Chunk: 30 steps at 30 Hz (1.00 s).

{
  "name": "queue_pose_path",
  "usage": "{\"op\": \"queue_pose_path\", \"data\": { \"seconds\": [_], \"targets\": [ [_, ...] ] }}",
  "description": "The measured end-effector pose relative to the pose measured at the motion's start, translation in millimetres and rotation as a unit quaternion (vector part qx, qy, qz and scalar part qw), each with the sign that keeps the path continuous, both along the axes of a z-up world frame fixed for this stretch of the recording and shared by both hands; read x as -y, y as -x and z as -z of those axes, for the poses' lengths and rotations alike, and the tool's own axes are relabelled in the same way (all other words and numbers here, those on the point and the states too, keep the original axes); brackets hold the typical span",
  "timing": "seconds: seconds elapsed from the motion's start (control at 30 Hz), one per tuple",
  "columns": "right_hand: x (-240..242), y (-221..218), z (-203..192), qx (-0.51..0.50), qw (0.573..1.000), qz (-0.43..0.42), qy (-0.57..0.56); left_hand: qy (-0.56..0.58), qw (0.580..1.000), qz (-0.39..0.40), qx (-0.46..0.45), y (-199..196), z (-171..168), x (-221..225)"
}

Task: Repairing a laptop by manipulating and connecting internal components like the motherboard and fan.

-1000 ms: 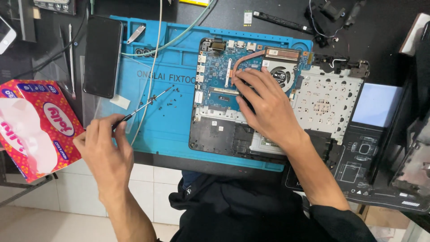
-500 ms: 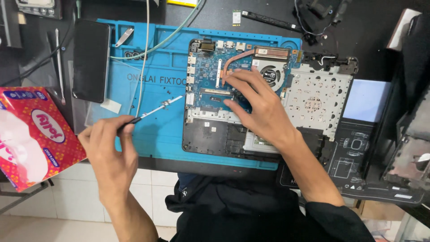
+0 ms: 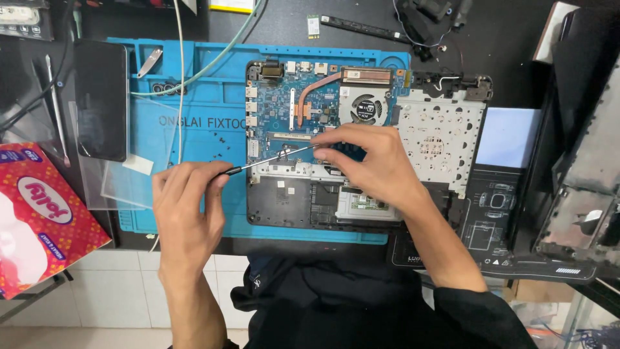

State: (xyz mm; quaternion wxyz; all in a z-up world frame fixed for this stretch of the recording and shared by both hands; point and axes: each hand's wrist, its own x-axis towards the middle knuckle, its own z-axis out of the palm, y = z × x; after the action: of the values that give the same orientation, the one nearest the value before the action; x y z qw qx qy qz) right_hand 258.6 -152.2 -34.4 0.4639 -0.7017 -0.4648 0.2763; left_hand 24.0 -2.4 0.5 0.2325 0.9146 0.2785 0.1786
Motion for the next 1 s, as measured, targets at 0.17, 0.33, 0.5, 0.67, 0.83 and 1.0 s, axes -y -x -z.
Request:
{"op": "queue_pose_path", "data": {
  "seconds": [0.17, 0.33, 0.5, 0.67, 0.83, 1.0],
  "targets": [
    [1, -2, 2, -0.016, 1.000, 0.007, -0.001, 0.002, 1.000, -0.001, 0.003, 0, 0, -1],
    [1, -2, 2, -0.006, 1.000, 0.011, -0.014, 0.002, 1.000, -0.001, 0.000, 0, -2, 0],
    [2, -2, 2, -0.001, 1.000, 0.013, -0.022, 0.000, 1.000, 0.000, 0.003, 0, -4, 0],
    [3, -1, 5, 0.014, 0.999, 0.010, -0.030, -0.009, 1.000, 0.001, -0.001, -1, -8, 1],
    [4, -2, 13, 0.060, 0.997, 0.008, -0.042, -0.029, 0.999, 0.014, -0.006, -1, -13, -2],
    [3, 0, 13, 0.074, 0.996, 0.012, -0.040, -0.062, 0.996, 0.049, -0.033, -8, -31, -10]
  ]
}}
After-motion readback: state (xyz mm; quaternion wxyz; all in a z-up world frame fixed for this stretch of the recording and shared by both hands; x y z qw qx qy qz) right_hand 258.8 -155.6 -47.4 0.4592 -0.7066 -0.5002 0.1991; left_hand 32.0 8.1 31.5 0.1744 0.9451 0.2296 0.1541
